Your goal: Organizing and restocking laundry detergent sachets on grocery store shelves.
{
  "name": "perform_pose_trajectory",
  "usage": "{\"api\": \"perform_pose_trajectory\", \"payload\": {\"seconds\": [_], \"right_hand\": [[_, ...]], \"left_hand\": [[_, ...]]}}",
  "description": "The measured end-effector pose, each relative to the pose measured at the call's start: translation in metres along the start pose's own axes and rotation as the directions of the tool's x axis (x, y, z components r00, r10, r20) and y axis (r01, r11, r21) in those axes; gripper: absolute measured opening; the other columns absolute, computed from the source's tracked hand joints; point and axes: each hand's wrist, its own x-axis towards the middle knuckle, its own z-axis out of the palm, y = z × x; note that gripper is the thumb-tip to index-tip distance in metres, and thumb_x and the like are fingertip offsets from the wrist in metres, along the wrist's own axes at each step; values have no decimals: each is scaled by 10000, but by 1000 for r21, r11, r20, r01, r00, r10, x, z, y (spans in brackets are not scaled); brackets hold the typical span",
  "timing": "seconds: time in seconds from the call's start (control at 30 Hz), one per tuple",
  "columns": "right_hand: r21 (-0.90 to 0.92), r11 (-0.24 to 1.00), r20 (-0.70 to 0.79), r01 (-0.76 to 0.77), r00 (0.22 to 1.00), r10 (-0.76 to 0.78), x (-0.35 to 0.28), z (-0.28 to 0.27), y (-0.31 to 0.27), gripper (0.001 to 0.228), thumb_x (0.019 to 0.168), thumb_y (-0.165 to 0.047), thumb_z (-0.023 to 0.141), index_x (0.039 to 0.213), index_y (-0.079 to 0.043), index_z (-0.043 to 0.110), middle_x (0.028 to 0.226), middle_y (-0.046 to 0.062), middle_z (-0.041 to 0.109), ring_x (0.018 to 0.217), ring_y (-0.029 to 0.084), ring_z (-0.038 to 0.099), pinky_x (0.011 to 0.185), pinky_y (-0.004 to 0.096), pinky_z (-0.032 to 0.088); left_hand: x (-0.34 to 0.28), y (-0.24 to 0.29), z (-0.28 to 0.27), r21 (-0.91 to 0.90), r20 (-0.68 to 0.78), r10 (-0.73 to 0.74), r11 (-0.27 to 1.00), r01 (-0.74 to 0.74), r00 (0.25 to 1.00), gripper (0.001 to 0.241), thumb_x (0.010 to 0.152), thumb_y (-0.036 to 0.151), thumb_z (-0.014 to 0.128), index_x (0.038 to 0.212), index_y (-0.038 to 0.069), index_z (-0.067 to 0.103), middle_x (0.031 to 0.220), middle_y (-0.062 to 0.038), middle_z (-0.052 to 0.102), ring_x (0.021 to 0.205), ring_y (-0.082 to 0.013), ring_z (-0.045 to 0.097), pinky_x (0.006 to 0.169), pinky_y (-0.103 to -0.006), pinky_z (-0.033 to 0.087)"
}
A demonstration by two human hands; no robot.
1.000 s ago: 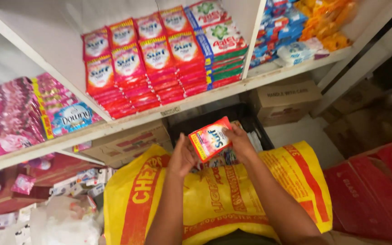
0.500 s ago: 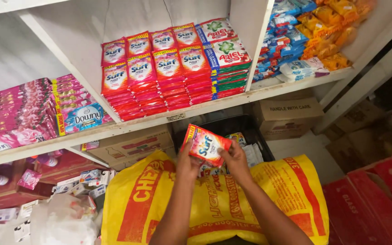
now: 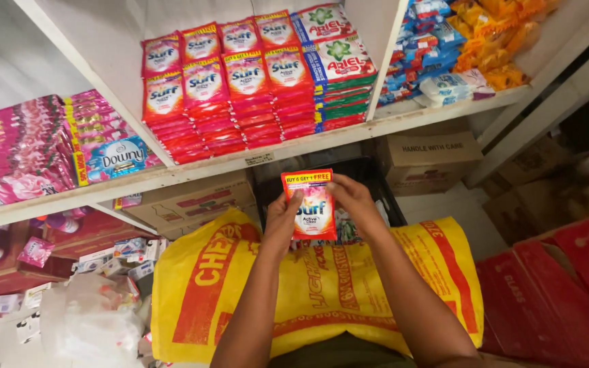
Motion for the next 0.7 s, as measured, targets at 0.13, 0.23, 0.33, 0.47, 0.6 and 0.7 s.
{"api": "perform_pose_trajectory", "payload": {"seconds": [0.13,0.23,0.33,0.47,0.6,0.7], "right_hand": [[13,995,74,101,992,-102,16,0,26,190,1028,-179,673,1071,-4,736,936,13,739,811,66,644,731,260,528],[98,994,-29,53,998,-51,15,13,14,121,999,-135,678,997,-28,734,870,7,735,749,72,648,695,268,540],[299,954,-151,-13,987,61,20,12,12,119,986,-131,651,1025,-47,725,904,32,750,757,117,684,701,307,559],[464,885,-41,17,999,2,22,-5,26,105,1013,-131,647,1101,-76,661,1026,23,738,905,107,704,839,318,583],[314,945,2,-87,996,91,15,5,5,190,1007,-188,605,1127,-88,713,990,10,749,865,94,701,789,289,564],[176,982,31,-63,998,58,17,9,11,141,996,-133,661,1086,-63,744,967,19,767,831,94,680,774,282,546]], "left_hand": [[2,-7,-7,229,-3,66,971,-64,998,276,1049,275,622,1115,43,755,912,-21,744,737,-71,656,652,-268,556],[-6,4,-7,157,22,3,988,-7,1000,279,1034,265,635,1086,23,763,901,-18,758,729,-64,681,647,-255,567],[-11,8,-10,226,122,-72,973,43,990,217,909,117,757,1101,16,744,976,-33,788,790,-75,725,719,-255,589],[-1,1,-18,25,-154,35,999,-31,987,158,895,108,759,1027,21,756,902,-48,773,719,-102,699,646,-293,569],[-2,16,-10,83,-289,266,964,-253,919,176,997,207,687,974,52,766,887,19,756,737,-28,632,660,-230,518],[1,7,-19,201,-178,314,939,-278,933,176,1019,185,705,937,37,751,845,50,697,727,-16,564,640,-230,464]]}}
